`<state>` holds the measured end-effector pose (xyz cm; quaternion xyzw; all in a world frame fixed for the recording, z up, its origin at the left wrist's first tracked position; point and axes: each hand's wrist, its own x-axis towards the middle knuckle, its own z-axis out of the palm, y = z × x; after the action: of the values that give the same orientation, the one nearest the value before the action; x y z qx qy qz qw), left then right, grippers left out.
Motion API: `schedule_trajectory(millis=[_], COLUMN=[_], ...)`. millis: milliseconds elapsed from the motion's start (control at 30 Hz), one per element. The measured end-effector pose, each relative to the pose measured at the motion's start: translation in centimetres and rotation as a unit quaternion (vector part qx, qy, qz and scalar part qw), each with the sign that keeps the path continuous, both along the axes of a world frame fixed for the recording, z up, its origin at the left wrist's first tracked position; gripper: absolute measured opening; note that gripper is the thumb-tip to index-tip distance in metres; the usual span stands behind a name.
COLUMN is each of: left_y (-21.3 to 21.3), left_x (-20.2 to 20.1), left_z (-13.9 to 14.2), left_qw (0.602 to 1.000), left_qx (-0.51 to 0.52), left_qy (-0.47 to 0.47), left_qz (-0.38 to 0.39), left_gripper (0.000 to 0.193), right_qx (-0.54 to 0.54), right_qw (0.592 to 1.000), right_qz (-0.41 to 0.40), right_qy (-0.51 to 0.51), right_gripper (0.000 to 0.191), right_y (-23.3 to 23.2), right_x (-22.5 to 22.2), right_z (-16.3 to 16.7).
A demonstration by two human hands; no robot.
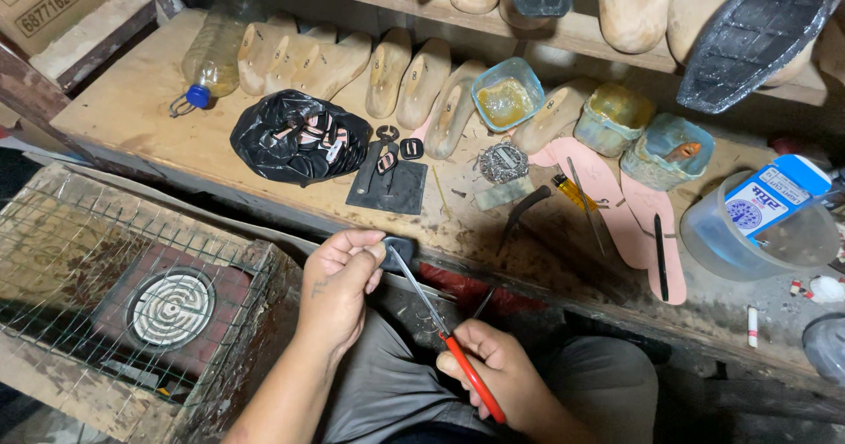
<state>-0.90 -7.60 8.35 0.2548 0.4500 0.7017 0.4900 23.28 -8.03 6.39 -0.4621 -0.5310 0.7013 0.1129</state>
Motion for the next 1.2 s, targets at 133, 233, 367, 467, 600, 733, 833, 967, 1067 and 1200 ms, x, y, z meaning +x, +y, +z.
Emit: schedule_trajectory(millis=[133,233,367,467,600,733,833,967,1067,1200], left_y=[0.4,0.5,0.3,0.2,0.0,0.2,0.5,0.8,0.7,0.7], left_x=[-0.1,0.1,1.0,1.5,1.4,1.1,1.1,0.7,0.4,0.4], left_z=[0.6,1.1,1.0,0.8,0.9,1.4,1.6,1.2,0.7,0.1], left_qw=[0.997,0.997,0.998,0.997,0.997,0.994,0.992,0.992,0.994,0.999], left_qx=[-0.01,-0.039,-0.03,-0.019,-0.02,-0.066,-0.099,-0.097,-0.086,-0.045], left_qy=[0.082,0.061,0.038,0.051,-0.034,-0.077,-0.072,-0.078,-0.059,-0.011], left_qz=[0.011,0.005,-0.035,-0.05,-0.066,-0.049,-0.033,-0.021,-0.021,-0.026], left_gripper=[0.026,0.03,0.019,0.015,0.018,0.01,0.011,0.01,0.012,0.015], right_qx=[0.013,0.008,-0.022,-0.015,-0.014,0.005,-0.004,-0.007,0.004,-0.009], right_qw=[1.0,0.988,0.967,0.961,0.969,0.976,0.977,0.984,0.987,0.984], right_qz=[-0.007,0.017,0.035,0.047,0.044,0.052,0.059,0.075,0.102,0.116], right_qy=[0.009,0.151,0.25,0.272,0.242,0.214,0.205,0.161,0.122,0.132], right_gripper=[0.021,0.027,0.027,0.027,0.029,0.029,0.029,0.027,0.026,0.023], right_y=[0.1,0.0,0.0,0.3,0.6,1.0,1.3,2.2,3.0,3.7], right_x=[-0.2,0.3,0.7,0.8,0.9,1.3,1.6,1.9,2.3,2.8], right_z=[-0.4,-0.7,-0.9,-1.1,-1.8,-2.6,-3.0,-3.1,-2.7,-1.8])
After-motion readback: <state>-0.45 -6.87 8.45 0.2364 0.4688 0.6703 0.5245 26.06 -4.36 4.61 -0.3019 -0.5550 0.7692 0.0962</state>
